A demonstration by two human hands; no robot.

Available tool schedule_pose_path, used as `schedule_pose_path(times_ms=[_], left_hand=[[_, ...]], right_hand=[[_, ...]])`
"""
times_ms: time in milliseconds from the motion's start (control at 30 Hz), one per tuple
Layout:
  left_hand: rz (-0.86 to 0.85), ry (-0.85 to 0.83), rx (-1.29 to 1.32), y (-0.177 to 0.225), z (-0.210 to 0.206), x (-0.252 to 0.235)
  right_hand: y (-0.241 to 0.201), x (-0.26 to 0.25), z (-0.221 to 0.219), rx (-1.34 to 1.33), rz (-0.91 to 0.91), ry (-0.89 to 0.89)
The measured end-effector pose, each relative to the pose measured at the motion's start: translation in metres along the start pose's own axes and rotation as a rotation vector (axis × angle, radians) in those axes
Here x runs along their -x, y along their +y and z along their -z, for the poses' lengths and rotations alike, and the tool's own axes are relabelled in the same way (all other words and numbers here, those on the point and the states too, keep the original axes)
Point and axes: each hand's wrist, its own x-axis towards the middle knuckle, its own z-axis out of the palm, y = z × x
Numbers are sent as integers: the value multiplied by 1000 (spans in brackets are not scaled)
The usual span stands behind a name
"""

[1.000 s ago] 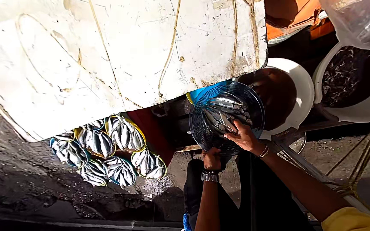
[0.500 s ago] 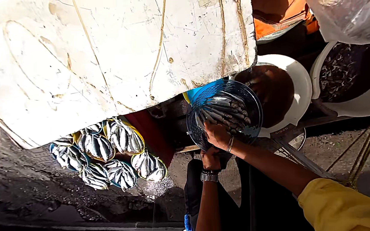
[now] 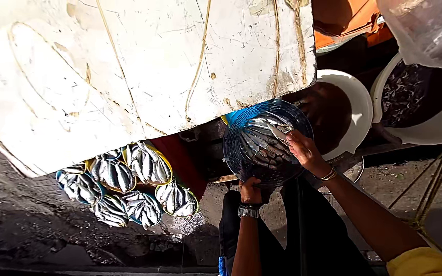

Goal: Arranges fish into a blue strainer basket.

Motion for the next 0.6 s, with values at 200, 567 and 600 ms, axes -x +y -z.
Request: schedule_pose_path(times_ms=[200, 567, 600], left_hand=[[-2, 40, -28, 2, -3, 0], [4, 13, -49, -3, 2, -7], [2, 12, -57, -4, 3, -8]], right_hand=[[11, -22, -19, 548, 299, 60], [35, -23, -35, 667, 128, -91], [35, -24, -36, 689, 134, -86]])
